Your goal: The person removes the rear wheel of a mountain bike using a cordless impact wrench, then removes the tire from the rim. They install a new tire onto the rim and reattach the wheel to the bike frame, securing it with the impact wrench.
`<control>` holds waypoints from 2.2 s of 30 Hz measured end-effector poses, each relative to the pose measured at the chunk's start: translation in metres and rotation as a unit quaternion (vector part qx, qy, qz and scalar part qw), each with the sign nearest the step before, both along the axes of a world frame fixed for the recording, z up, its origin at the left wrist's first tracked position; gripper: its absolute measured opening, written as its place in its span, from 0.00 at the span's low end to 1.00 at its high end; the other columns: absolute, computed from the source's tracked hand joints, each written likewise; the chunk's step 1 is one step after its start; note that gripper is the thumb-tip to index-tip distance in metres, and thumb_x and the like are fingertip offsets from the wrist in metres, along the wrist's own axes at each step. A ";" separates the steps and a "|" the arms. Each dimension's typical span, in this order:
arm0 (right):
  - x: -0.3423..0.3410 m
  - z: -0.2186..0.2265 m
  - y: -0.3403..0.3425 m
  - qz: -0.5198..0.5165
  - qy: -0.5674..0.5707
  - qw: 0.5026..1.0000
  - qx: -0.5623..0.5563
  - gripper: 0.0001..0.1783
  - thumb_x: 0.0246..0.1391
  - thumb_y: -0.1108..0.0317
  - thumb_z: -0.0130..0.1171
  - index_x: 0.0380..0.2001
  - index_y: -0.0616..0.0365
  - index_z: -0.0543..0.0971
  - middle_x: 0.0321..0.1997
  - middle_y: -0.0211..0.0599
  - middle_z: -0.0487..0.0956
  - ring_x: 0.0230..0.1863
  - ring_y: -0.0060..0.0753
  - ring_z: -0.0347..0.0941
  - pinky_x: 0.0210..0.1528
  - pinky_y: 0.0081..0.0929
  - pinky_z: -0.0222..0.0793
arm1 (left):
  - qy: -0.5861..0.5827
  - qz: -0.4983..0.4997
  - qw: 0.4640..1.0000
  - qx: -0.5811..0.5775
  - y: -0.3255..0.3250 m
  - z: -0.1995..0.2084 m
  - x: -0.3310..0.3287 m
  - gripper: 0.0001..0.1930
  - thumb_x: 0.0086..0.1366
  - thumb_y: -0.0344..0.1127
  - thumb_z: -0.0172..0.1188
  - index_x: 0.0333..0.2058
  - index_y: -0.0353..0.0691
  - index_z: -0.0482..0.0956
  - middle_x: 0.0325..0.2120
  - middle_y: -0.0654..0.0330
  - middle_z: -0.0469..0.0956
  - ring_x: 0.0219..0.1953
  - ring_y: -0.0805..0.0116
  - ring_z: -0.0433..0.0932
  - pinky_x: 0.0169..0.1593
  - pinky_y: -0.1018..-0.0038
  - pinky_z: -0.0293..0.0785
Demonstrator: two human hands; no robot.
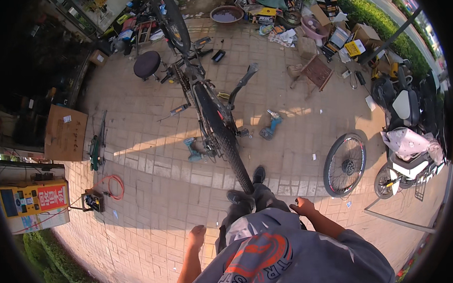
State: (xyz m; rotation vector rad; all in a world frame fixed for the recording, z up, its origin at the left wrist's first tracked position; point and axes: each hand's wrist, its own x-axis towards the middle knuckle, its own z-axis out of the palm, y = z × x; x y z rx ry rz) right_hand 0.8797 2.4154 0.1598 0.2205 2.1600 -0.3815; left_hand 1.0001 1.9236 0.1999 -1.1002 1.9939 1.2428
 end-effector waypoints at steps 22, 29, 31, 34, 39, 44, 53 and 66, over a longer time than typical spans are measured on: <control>-0.064 -0.015 0.085 -0.074 0.068 0.988 -0.117 0.27 0.48 0.48 0.62 0.33 0.66 0.80 0.33 0.54 0.81 0.38 0.49 0.79 0.42 0.37 0.72 | 0.295 0.062 0.946 -0.120 0.062 0.039 -0.135 0.23 0.71 0.46 0.46 0.46 0.28 0.74 0.38 0.44 0.78 0.41 0.46 0.76 0.48 0.61 0.70; -0.166 0.012 0.087 -0.166 0.126 0.957 -0.203 0.28 0.50 0.50 0.63 0.40 0.68 0.78 0.36 0.50 0.81 0.41 0.43 0.79 0.43 0.35 0.71 | 0.389 0.151 0.861 -0.291 0.135 0.065 -0.321 0.27 0.72 0.51 0.45 0.52 0.29 0.70 0.42 0.49 0.76 0.44 0.59 0.73 0.52 0.67 0.68; -0.174 -0.010 0.111 -0.179 0.105 0.954 -0.216 0.28 0.50 0.50 0.63 0.40 0.69 0.78 0.37 0.51 0.81 0.41 0.43 0.79 0.43 0.35 0.71 | 0.394 0.159 0.838 -0.342 0.133 0.054 -0.353 0.29 0.72 0.53 0.43 0.51 0.27 0.70 0.39 0.47 0.75 0.41 0.55 0.73 0.50 0.65 0.68; -0.159 -0.051 0.174 -0.180 0.120 0.953 -0.212 0.24 0.53 0.54 0.63 0.35 0.71 0.77 0.29 0.36 0.78 0.31 0.24 0.72 0.35 0.27 0.68 | 0.324 0.165 0.835 -0.413 0.135 0.058 -0.385 0.32 0.71 0.56 0.42 0.51 0.26 0.69 0.41 0.44 0.74 0.44 0.51 0.72 0.52 0.63 0.67; -0.127 -0.066 0.254 -0.228 0.006 0.971 -0.077 0.24 0.49 0.52 0.65 0.32 0.67 0.79 0.32 0.47 0.81 0.36 0.39 0.78 0.39 0.36 0.70 | 0.343 0.149 0.776 -0.509 0.150 0.086 -0.413 0.34 0.70 0.60 0.41 0.58 0.32 0.62 0.55 0.44 0.65 0.59 0.46 0.62 0.60 0.54 0.57; -0.134 -0.059 0.252 -0.223 0.005 0.970 -0.099 0.26 0.49 0.50 0.64 0.33 0.68 0.79 0.31 0.47 0.81 0.35 0.39 0.78 0.38 0.35 0.70 | 0.181 0.018 0.820 -0.542 0.170 0.026 -0.385 0.37 0.67 0.59 0.47 0.63 0.37 0.56 0.63 0.47 0.58 0.64 0.48 0.57 0.65 0.55 0.50; -0.207 0.003 0.152 -0.122 0.040 0.980 -0.150 0.26 0.53 0.52 0.61 0.42 0.68 0.79 0.41 0.52 0.81 0.44 0.44 0.78 0.47 0.34 0.71 | 0.210 0.031 0.847 -0.487 0.171 0.026 -0.385 0.37 0.67 0.62 0.45 0.62 0.36 0.59 0.59 0.48 0.64 0.63 0.48 0.60 0.62 0.53 0.56; -0.313 -0.074 0.174 0.063 0.021 0.982 -0.175 0.24 0.49 0.53 0.62 0.39 0.66 0.77 0.38 0.51 0.81 0.43 0.47 0.78 0.45 0.36 0.72 | 0.272 0.137 0.842 -0.446 0.190 0.015 -0.347 0.33 0.69 0.56 0.46 0.62 0.33 0.60 0.56 0.45 0.66 0.59 0.47 0.64 0.61 0.59 0.59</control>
